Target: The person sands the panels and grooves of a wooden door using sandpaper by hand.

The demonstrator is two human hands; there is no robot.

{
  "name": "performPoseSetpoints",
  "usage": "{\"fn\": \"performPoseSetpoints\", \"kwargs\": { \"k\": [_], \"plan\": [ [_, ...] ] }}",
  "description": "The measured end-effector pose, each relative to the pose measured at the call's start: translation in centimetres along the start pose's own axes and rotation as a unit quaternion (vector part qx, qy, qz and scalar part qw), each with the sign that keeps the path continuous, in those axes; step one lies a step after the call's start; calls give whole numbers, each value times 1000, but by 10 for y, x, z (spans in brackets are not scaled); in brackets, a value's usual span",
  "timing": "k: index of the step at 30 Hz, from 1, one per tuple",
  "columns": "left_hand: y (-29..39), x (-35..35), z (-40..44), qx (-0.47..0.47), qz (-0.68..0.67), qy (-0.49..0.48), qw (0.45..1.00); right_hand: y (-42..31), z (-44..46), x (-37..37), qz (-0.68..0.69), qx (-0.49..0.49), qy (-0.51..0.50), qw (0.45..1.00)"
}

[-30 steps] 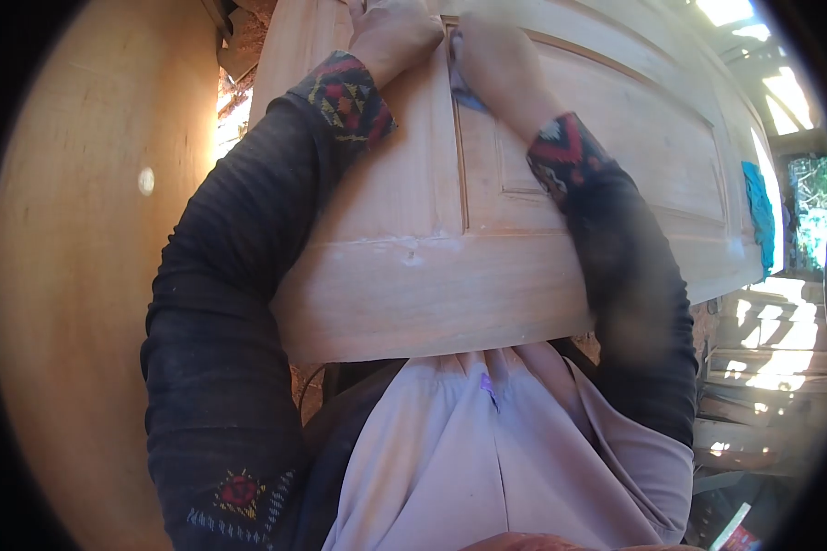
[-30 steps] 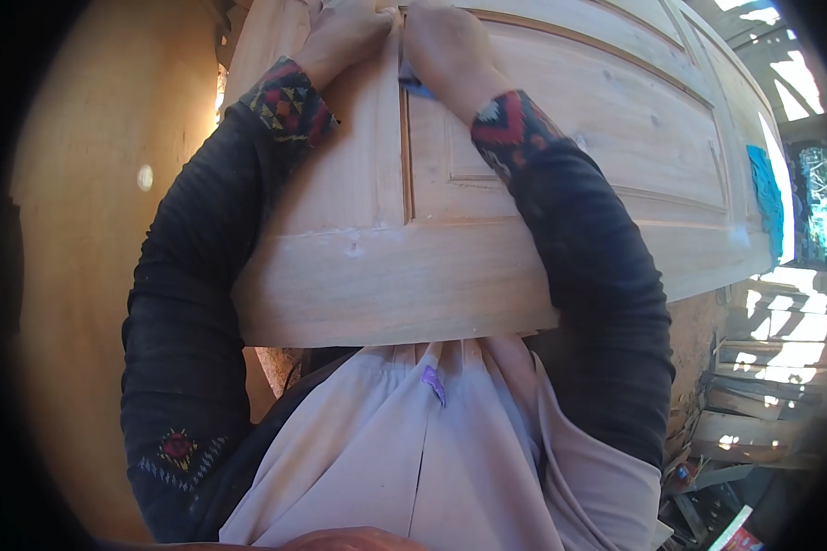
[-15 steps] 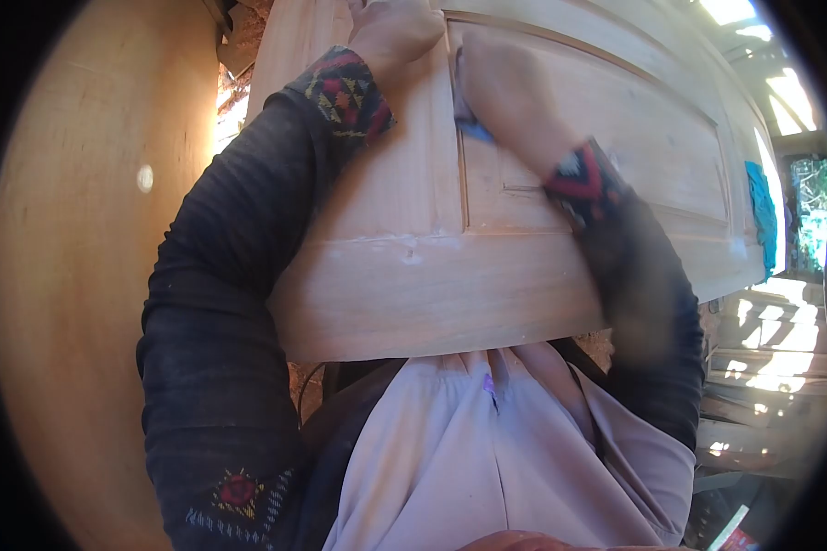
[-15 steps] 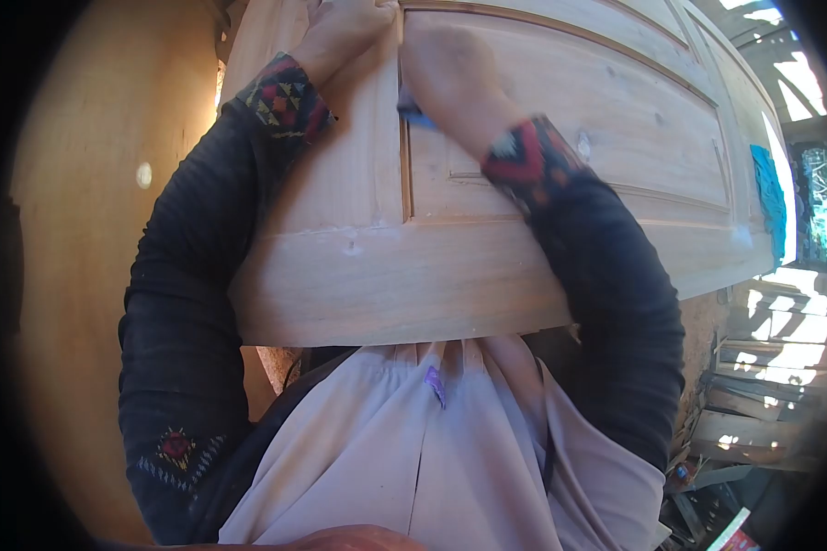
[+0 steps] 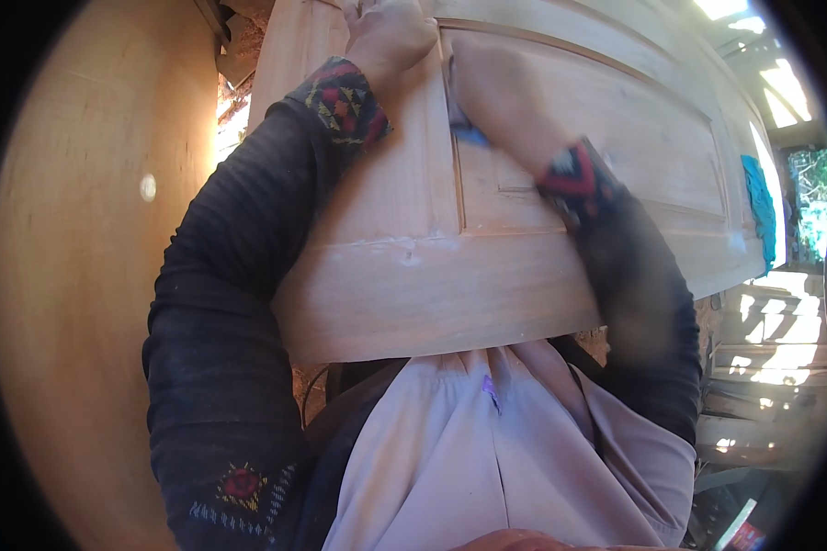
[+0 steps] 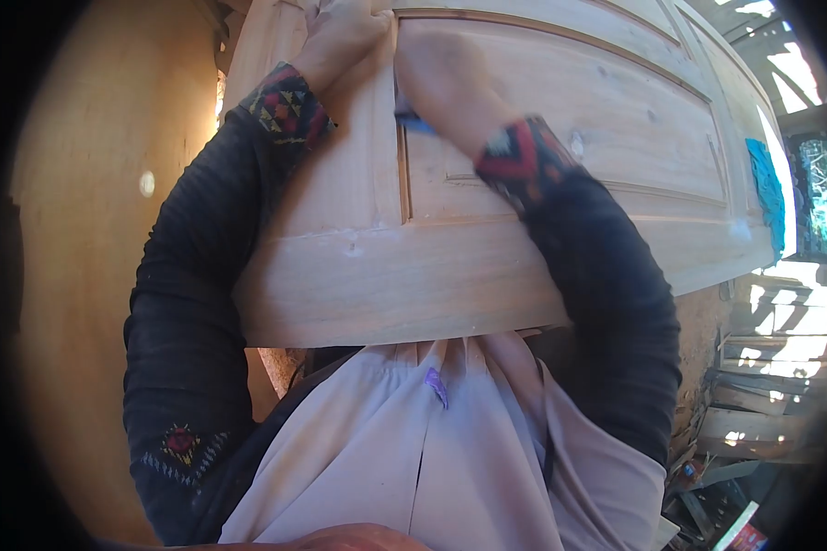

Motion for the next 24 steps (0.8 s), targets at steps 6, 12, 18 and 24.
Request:
{"fn": "performPoseSetpoints", "kwargs": {
  "k": [6,12,18,24],
  "plan": [
    [-3,-7,-3,-11,18,-40,999,-18,-22,3,-12,-23,-45,999],
    [-5,-20,4,-59,-3,-96,994,26,41,-38,-49,8,-66,997],
    [-1,-5,-1,-18,26,-45,998,-28,-40,10,26,-50,-104,993],
    [-2,-9,0,-34,14,-75,997,-10,-4,-1,121,-111,-206,965]
  ]
}}
Point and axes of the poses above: each hand's wrist, its own z-axis towards the middle knuckle, its own x-axis out of the back of the hand, y = z × x, the point moved 9 cm from there along z, towards the middle knuckle, and after that the axes turned 11 degrees about x, right-handed, at the moved point
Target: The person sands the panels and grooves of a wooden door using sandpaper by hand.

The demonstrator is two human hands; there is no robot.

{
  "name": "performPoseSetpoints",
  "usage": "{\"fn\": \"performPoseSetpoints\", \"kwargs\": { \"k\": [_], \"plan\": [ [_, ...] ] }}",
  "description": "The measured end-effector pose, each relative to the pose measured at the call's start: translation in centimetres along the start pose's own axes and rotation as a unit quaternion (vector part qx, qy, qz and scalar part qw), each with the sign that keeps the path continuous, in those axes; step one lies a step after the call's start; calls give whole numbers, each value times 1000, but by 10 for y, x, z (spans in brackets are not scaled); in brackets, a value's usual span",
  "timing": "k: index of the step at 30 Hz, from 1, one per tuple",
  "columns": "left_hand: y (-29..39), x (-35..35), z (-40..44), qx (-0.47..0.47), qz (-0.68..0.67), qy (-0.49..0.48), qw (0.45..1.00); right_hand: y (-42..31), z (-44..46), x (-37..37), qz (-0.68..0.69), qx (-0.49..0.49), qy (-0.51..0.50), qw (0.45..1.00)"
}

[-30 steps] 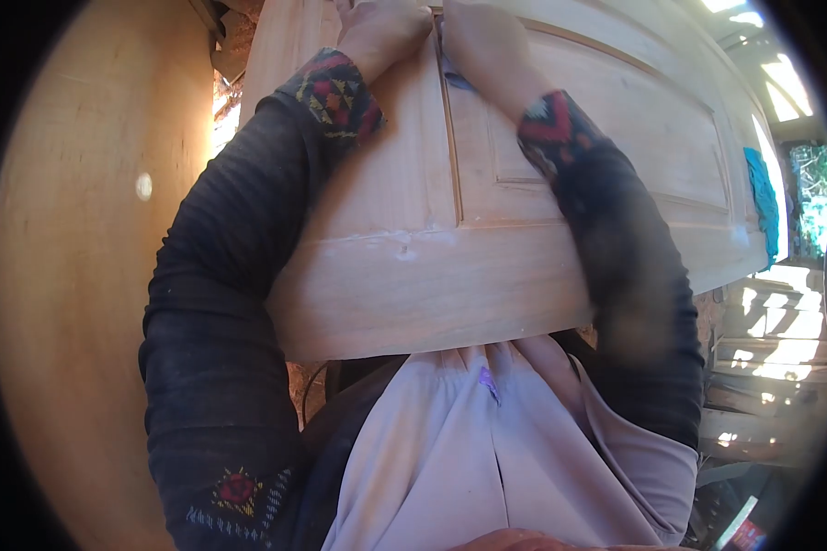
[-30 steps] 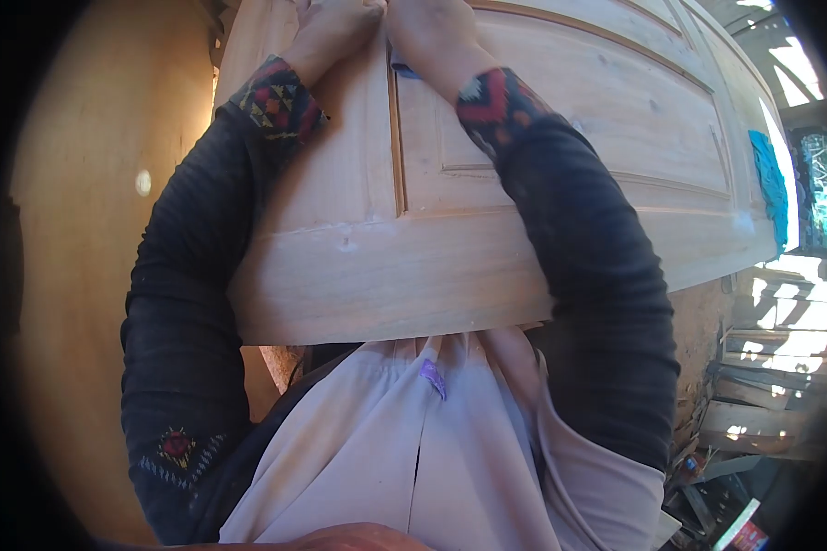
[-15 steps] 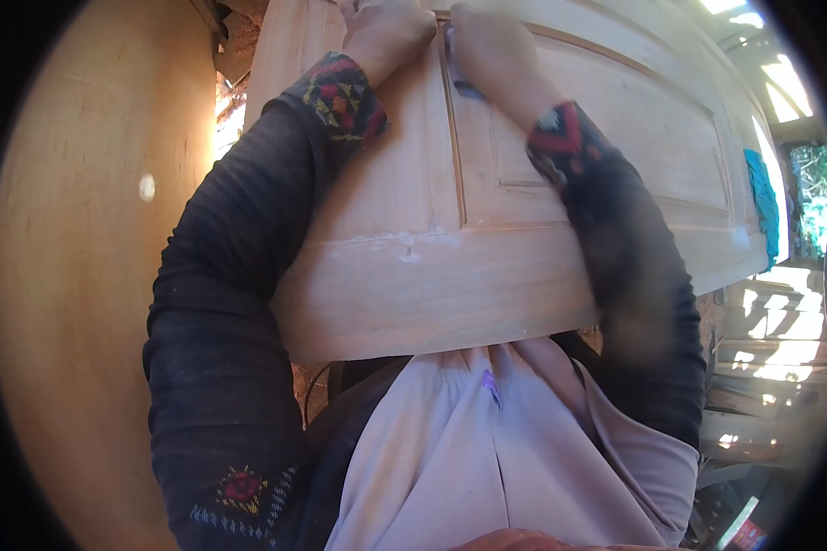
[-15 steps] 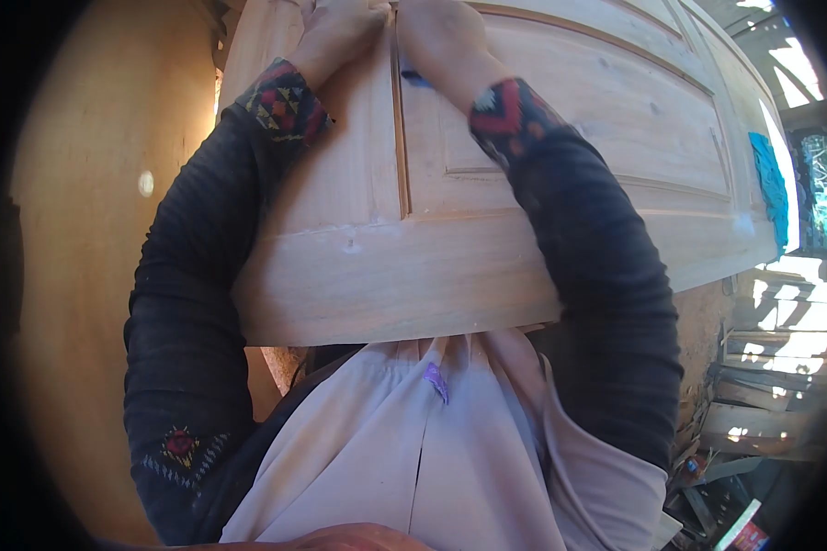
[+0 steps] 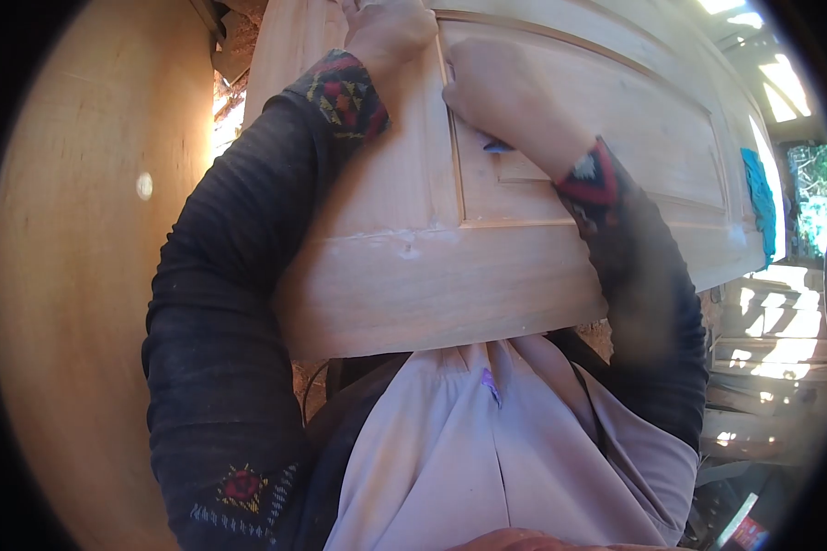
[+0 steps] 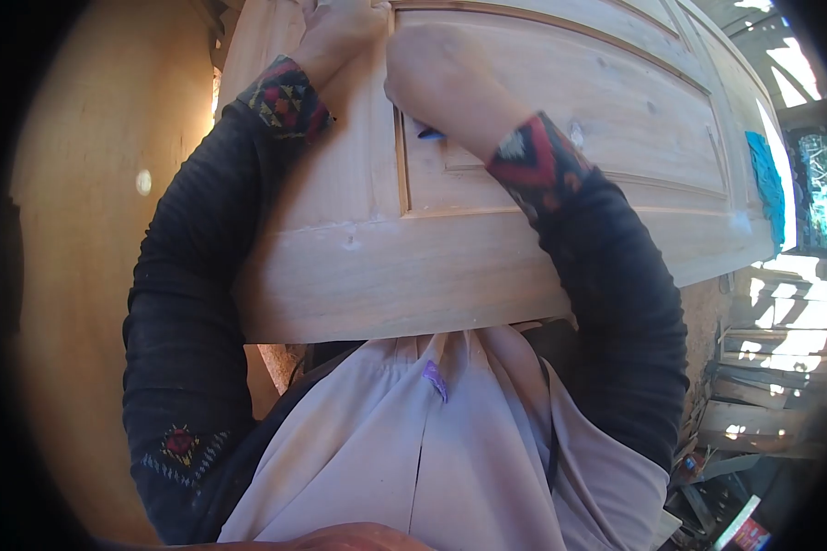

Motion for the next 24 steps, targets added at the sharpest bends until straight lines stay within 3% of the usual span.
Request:
{"fn": "performPoseSetpoints", "kwargs": {
  "k": [1,4,7,10,13,16,17,19,21,24],
  "plan": [
    [0,-2,2,-5,-6,-11,1000,4,6,0,11,-18,-42,999],
    [-1,-1,6,4,-8,-12,1000,0,10,7,-89,88,-20,992],
    [-5,-2,7,26,-14,-1,1000,34,4,17,-84,61,41,994],
    [-7,-3,7,36,-24,-5,999,69,-7,40,-13,-18,182,983],
    [-8,-5,8,44,-41,-16,998,75,-21,59,-7,-24,260,965],
    [-12,-8,9,58,-79,-33,995,77,-20,42,-51,-5,231,972],
    [-13,-10,8,62,-89,-45,993,90,-20,42,-39,-56,215,974],
    [-7,-15,6,59,-104,-122,985,114,-22,49,-14,-156,180,971],
    [3,-28,-2,23,-105,-296,949,128,-30,51,27,-188,192,963],
    [47,13,-17,19,145,-194,970,154,-34,51,-11,-181,233,955]
  ]
}}
Point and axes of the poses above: each hand's wrist, its own z-axis towards the middle knuckle, its own x-axis out of the back of the hand, y = z × x, the point moved 9 cm from there along z, towards the middle knuckle, and after that the axes turned 11 degrees about x, right-handed, at the moved point
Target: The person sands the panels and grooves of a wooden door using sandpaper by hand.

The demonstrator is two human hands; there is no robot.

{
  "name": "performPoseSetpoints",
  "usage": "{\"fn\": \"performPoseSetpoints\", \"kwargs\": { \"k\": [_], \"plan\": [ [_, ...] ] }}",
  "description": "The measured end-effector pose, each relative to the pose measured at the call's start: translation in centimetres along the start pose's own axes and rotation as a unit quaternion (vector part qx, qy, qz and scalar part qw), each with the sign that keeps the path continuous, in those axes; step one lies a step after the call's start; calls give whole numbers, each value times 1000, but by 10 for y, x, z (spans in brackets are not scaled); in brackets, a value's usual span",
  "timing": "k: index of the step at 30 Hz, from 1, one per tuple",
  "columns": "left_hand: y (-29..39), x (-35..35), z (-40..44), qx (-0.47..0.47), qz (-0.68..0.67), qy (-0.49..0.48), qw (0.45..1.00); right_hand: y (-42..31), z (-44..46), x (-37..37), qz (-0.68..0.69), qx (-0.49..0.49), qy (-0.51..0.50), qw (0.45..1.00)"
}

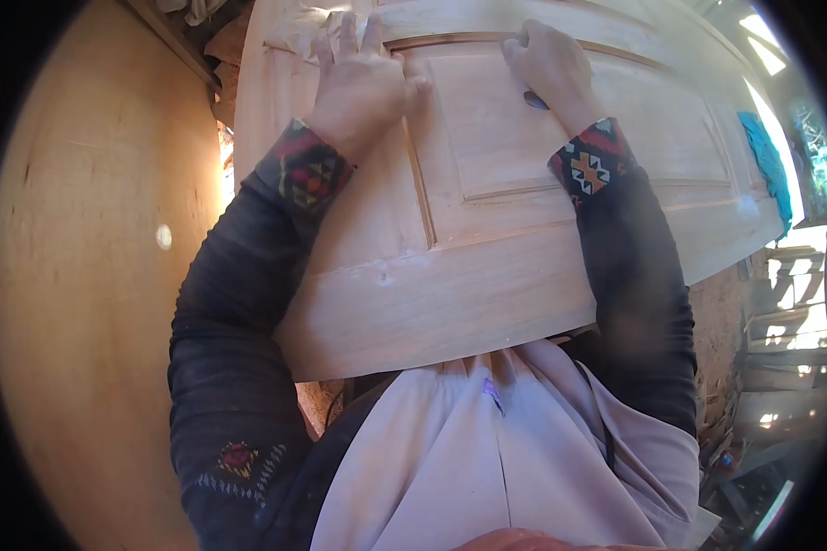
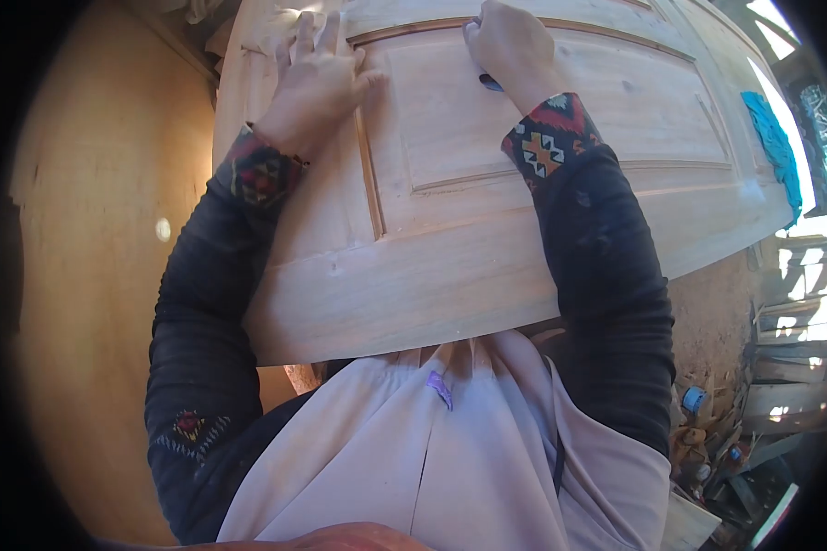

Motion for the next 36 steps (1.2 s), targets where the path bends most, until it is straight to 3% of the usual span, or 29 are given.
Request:
{"fn": "performPoseSetpoints", "kwargs": {
  "k": [3,6,9,12,15,18,19,21,23,25,28,31,34,36],
  "plan": [
    [10,-8,-9,-49,35,70,996,9,1,-5,12,15,20,1000],
    [15,4,-20,-85,40,8,996,14,6,-9,7,17,31,999],
    [0,7,-9,19,-51,-328,943,16,8,-11,-2,7,11,1000],
    [-34,-28,18,9,-267,-248,931,11,4,-4,9,-7,42,999],
    [-55,8,33,8,-284,125,951,11,2,-5,16,-24,50,998],
    [-60,0,28,135,-130,162,969,7,2,0,30,-33,35,998],
    [-61,-2,28,129,-136,155,970,-3,-2,10,36,-36,30,998],
    [-64,-8,30,115,-151,140,972,-28,-17,34,144,-163,-21,976],
    [-73,-31,39,145,-92,129,977,-45,-14,28,181,-106,-12,978],
    [-77,-41,43,157,-47,127,978,-51,-6,-6,150,136,56,978],
    [-76,-43,44,151,-39,145,977,-91,-27,-34,154,138,-74,976],
    [-74,-39,41,151,-97,164,970,-109,-25,-40,56,121,-62,989],
    [-71,-38,38,143,-103,157,972,-108,4,-49,64,168,2,984],
    [-71,-37,40,138,-66,177,972,-116,8,-61,-37,200,-93,975]
  ]
}}
Point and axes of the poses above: each hand's wrist, its own z-axis towards the middle knuckle, its own x-axis out of the back of the hand, y = z × x, the point moved 9 cm from there along z, towards the middle knuckle, and after that the axes turned 11 degrees about x, right-handed, at the moved point
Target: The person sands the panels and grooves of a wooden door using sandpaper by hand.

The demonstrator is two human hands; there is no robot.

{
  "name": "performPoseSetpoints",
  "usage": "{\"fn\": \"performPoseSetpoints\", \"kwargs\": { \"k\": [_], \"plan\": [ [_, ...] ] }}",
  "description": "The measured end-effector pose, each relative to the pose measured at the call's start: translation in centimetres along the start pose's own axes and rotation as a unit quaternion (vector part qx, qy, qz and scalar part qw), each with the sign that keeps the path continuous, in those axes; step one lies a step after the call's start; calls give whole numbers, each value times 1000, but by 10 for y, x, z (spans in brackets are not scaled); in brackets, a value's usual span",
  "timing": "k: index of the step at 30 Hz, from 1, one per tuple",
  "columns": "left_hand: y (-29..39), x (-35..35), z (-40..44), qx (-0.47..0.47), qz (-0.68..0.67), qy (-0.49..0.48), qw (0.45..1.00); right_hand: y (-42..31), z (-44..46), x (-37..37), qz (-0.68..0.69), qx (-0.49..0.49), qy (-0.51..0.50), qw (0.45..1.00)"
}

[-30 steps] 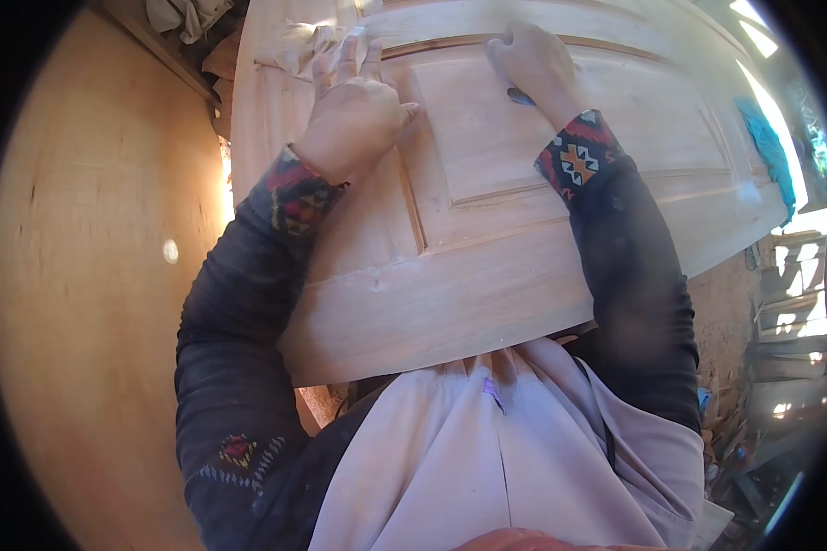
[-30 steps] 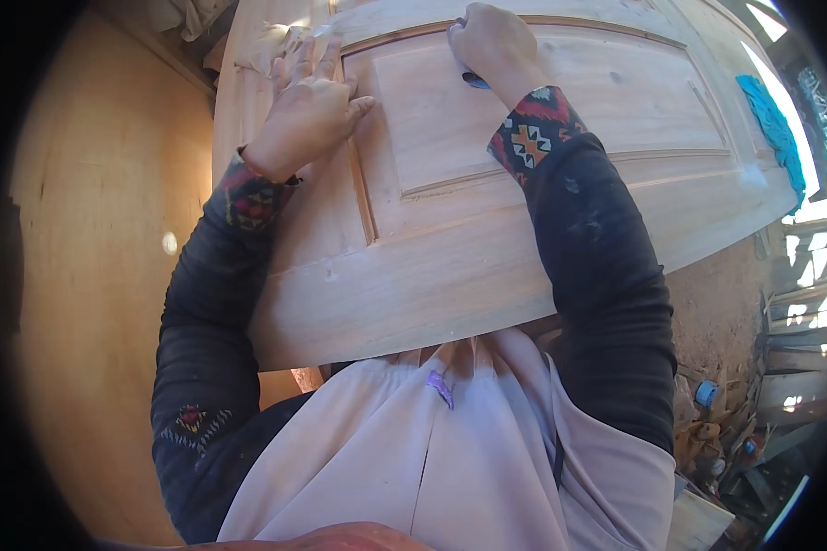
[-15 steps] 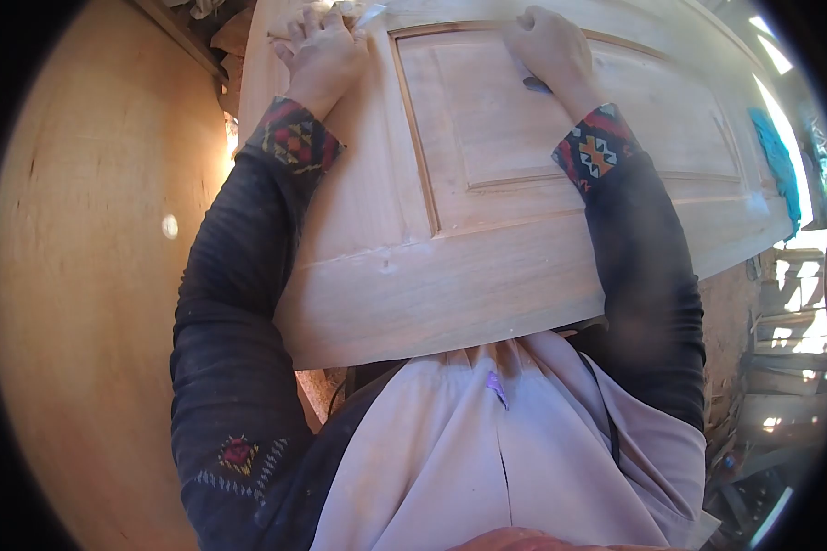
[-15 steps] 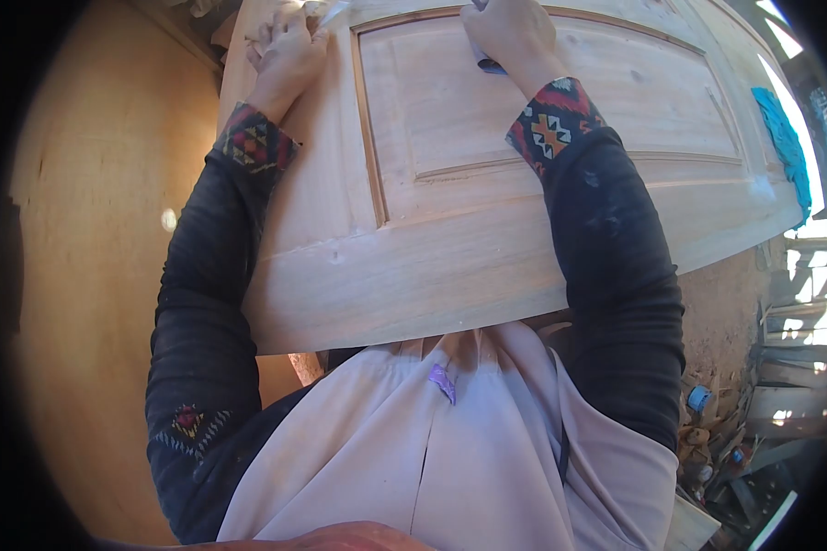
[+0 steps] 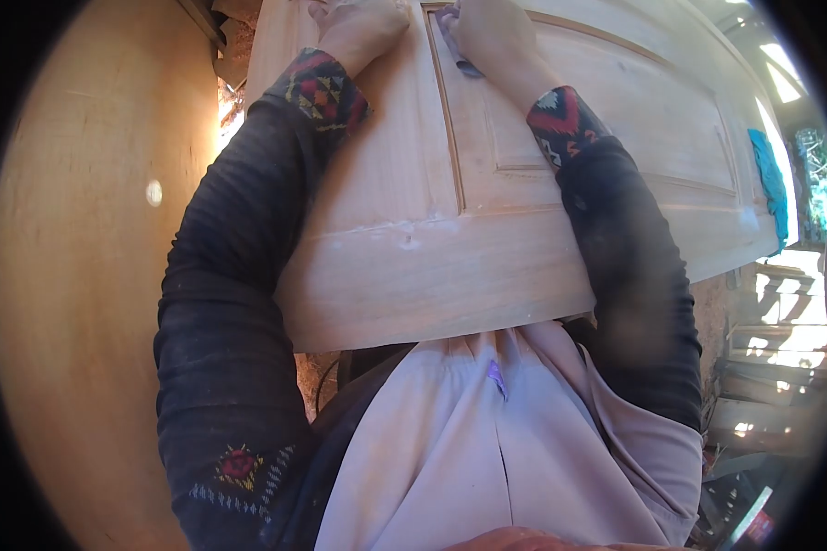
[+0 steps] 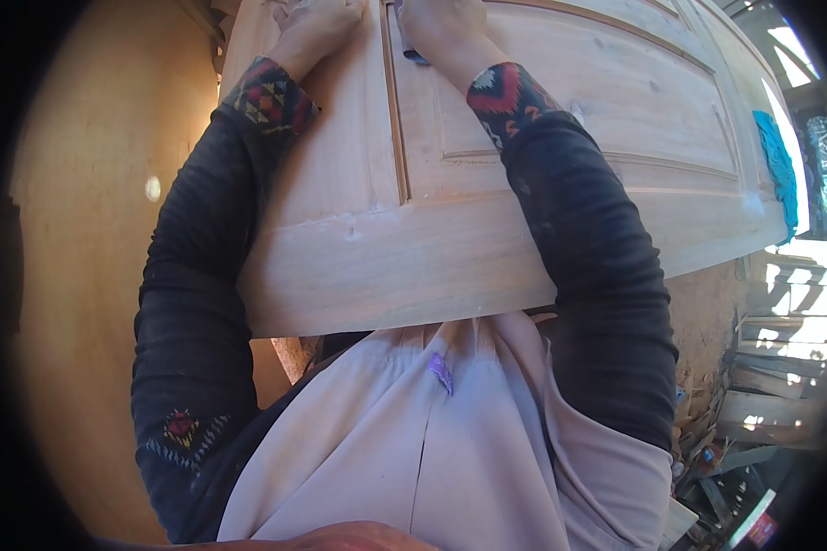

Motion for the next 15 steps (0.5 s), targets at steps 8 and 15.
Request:
{"fn": "performPoseSetpoints", "kwargs": {
  "k": [8,15],
  "plan": [
    [-5,-4,4,31,-32,-15,999,-33,-48,29,174,106,-210,956],
    [-6,-10,8,44,-49,-103,993,-32,-45,-3,28,163,-258,952]
  ]
}}
Point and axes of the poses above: each hand's wrist, its own z-axis towards the middle knuckle, its own x-axis out of the back of the hand, y = z × x, the point moved 9 cm from there along z, towards the middle knuckle, and after that the axes turned 11 degrees about x, right-handed, at the moved point
